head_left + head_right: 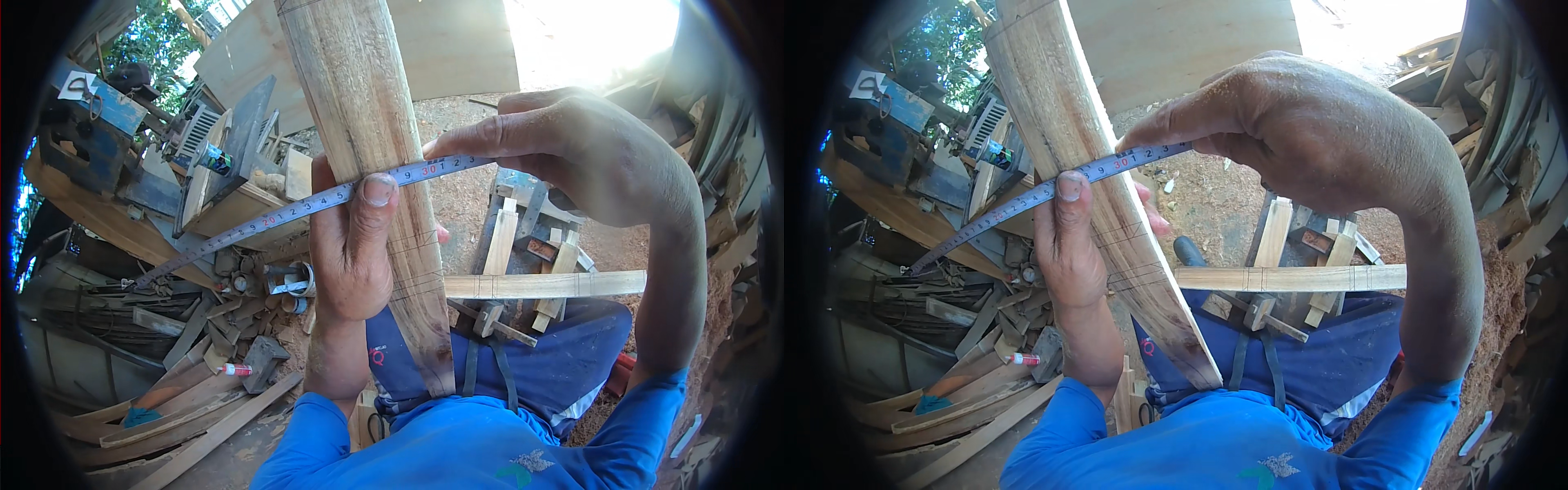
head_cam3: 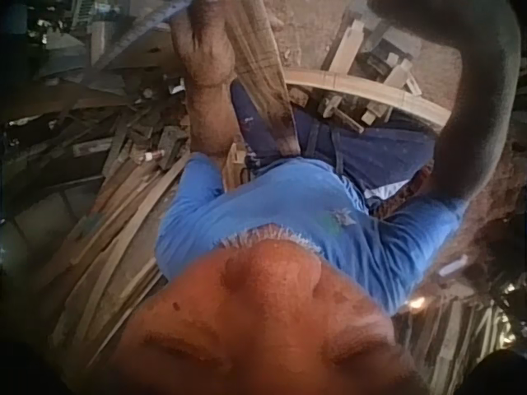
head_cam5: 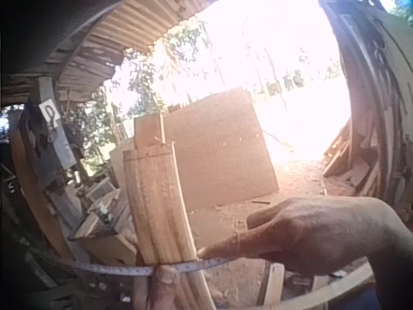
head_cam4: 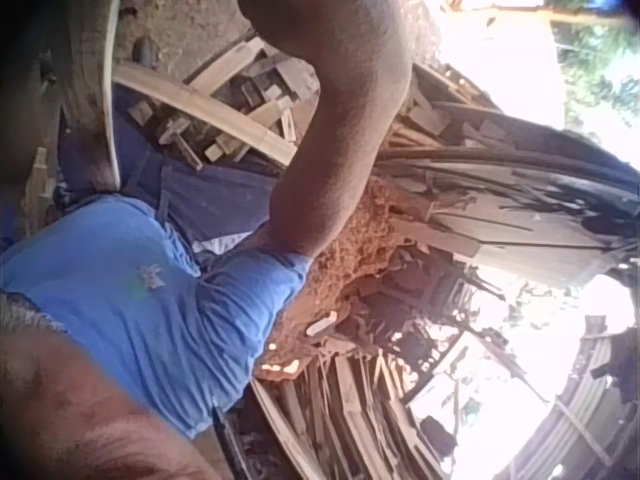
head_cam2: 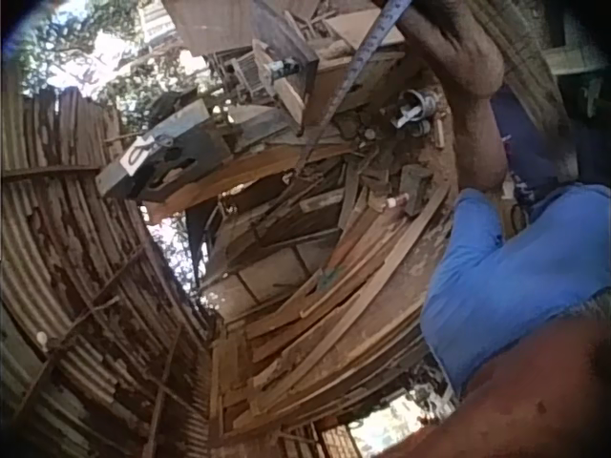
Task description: The person marks a piece of wood using a square and a pencil, and measures the wood with a tape measure while holding a marking gauge.
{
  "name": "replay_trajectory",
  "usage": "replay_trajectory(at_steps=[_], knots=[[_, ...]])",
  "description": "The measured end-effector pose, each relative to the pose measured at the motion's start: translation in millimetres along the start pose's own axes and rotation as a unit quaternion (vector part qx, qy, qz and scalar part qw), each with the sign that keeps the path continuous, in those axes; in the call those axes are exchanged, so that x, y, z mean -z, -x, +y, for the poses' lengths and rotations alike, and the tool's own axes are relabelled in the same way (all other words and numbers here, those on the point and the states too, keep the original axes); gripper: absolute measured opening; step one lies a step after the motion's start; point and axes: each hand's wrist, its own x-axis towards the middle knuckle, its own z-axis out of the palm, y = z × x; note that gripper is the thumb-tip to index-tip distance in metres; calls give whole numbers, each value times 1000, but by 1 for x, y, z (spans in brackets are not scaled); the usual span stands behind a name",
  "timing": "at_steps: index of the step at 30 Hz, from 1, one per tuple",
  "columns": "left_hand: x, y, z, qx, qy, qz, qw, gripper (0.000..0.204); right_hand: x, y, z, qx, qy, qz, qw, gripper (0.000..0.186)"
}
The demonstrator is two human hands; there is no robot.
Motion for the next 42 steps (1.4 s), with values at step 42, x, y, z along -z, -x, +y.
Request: replay_trajectory(at_steps=[42], knots=[[119,-14,-25,75,55,-32,995,45,-257,261,-49,-317,-60,-233,918,44]])
